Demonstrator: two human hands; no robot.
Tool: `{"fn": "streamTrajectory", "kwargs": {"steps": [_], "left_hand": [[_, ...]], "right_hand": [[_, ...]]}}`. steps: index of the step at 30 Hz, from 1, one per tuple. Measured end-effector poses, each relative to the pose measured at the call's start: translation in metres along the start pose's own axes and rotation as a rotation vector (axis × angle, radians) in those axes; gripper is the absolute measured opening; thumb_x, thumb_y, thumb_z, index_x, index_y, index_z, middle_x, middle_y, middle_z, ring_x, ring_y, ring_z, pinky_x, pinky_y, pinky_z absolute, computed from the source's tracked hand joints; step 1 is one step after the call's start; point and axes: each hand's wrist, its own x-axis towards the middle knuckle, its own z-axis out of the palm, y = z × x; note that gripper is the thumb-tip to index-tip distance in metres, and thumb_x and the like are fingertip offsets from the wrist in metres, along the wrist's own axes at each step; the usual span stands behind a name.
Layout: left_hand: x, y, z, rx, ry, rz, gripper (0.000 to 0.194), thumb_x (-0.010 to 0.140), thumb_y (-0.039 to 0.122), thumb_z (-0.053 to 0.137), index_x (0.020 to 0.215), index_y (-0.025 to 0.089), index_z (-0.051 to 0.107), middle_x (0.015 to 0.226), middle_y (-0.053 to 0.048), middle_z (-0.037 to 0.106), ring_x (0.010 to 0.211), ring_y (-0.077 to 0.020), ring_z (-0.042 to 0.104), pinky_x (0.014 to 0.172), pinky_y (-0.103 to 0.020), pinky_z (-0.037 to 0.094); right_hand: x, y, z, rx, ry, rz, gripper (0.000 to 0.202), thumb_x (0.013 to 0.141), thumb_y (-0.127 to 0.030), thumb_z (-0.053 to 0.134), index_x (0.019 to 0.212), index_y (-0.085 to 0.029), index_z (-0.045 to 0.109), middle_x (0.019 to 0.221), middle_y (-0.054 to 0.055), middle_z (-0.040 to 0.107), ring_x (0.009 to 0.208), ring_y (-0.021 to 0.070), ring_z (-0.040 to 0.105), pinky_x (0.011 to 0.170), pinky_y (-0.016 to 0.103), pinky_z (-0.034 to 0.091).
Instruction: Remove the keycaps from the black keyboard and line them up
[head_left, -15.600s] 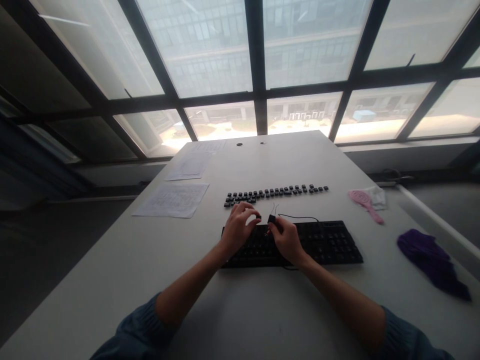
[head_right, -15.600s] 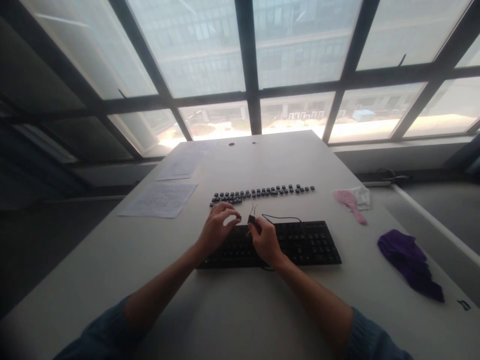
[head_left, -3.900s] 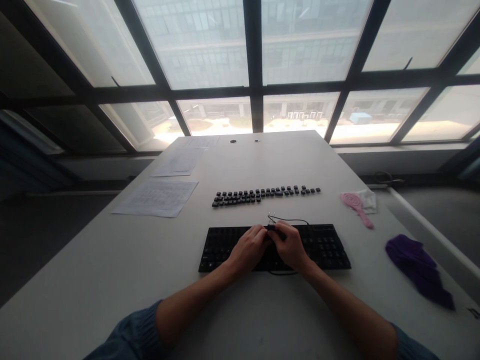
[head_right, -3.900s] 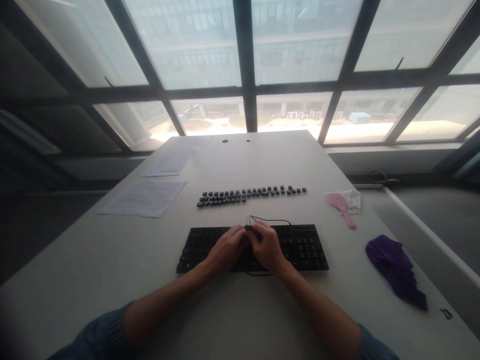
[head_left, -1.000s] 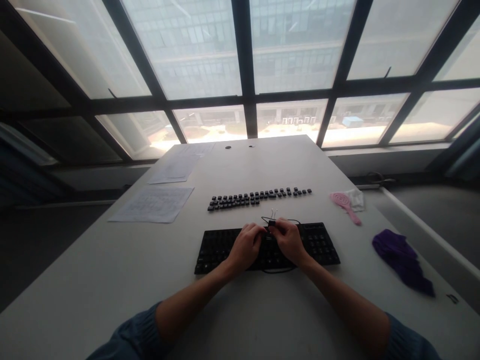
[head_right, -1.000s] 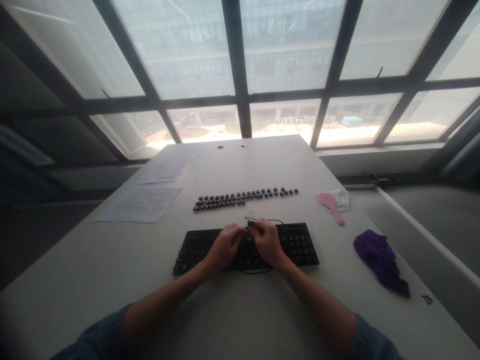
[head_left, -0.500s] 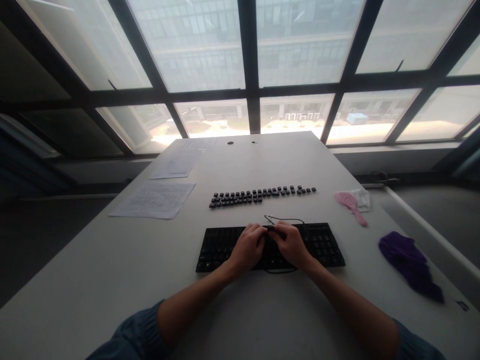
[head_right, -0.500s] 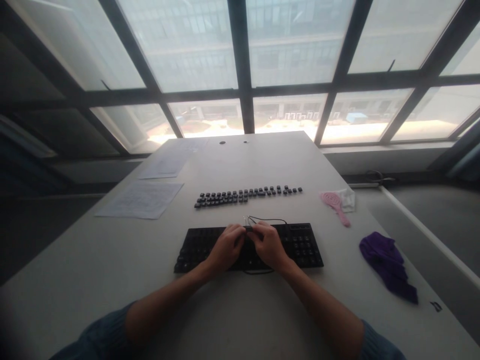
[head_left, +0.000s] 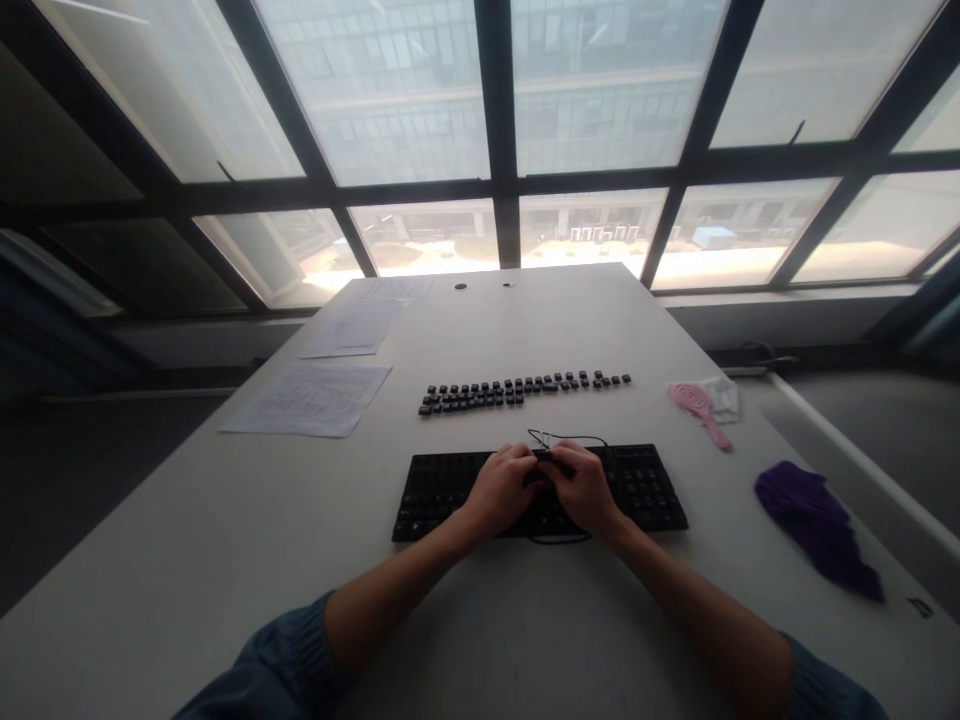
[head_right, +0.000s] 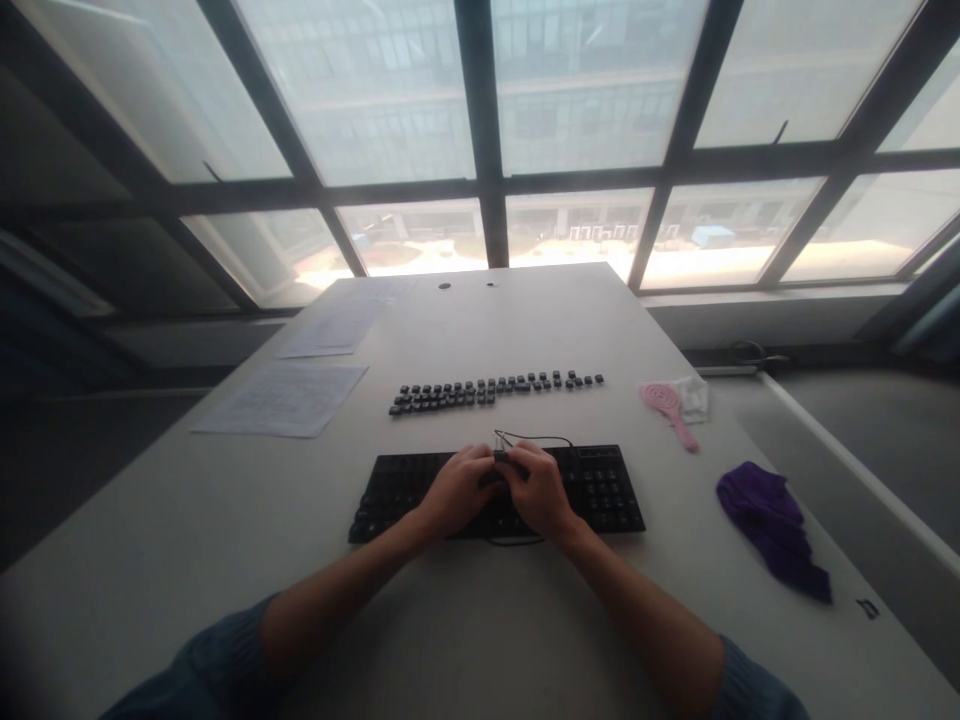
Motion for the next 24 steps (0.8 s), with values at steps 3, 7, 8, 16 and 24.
{"fn": "streamTrajectory", "kwargs": {"steps": [3,7,8,16,24], "left_hand": [[-0.0014,0.0026,0.0040,0.038,0.017,0.000,0.003,0.085,0.018,0.064,0.085,0.020,0.065,0.094,-0.005,0.063,0.089,-0.0222,0.057,0.081,-0.035,0.047],[-0.0054,0.0057,0.0090,0.068,0.033,0.007,0.005,0.090,0.017,0.057,0.090,0.018,0.062,0.096,-0.007,0.061,0.090,-0.0227,0.057,0.083,-0.036,0.048],[-0.0060,0.0058,0.0097,0.067,0.035,0.009,0.006,0.090,0.018,0.056,0.091,0.018,0.062,0.097,-0.007,0.061,0.091,-0.0230,0.057,0.084,-0.037,0.048],[-0.0062,0.0046,0.0103,0.049,0.037,0.005,0.009,0.094,0.022,0.052,0.095,0.018,0.060,0.100,-0.008,0.061,0.093,-0.0230,0.057,0.087,-0.037,0.047],[-0.0056,0.0050,0.0089,0.036,0.071,-0.019,0.015,0.097,0.028,0.048,0.092,0.019,0.058,0.096,-0.005,0.059,0.083,-0.0195,0.056,0.078,-0.033,0.047]], "right_hand": [[-0.0003,0.0003,-0.0002,0.013,-0.007,-0.014,0.019,0.090,-0.025,0.060,0.074,-0.020,0.069,0.075,0.004,0.063,0.072,0.0192,0.058,0.068,0.031,0.047],[-0.0007,0.0009,0.0008,0.033,0.000,-0.032,0.018,0.089,-0.024,0.060,0.074,-0.020,0.069,0.076,0.004,0.062,0.073,0.0193,0.058,0.069,0.031,0.047],[-0.0008,0.0009,0.0009,0.039,0.001,-0.034,0.018,0.089,-0.024,0.060,0.074,-0.020,0.069,0.076,0.004,0.062,0.073,0.0193,0.058,0.069,0.031,0.047],[-0.0013,0.0009,0.0002,0.087,-0.014,-0.049,0.019,0.091,-0.027,0.060,0.078,-0.021,0.072,0.077,0.005,0.063,0.074,0.0198,0.059,0.069,0.032,0.049],[0.0003,-0.0015,0.0002,0.068,0.016,-0.041,0.020,0.091,-0.029,0.059,0.077,-0.021,0.070,0.076,0.005,0.063,0.072,0.0196,0.058,0.069,0.032,0.048]]}}
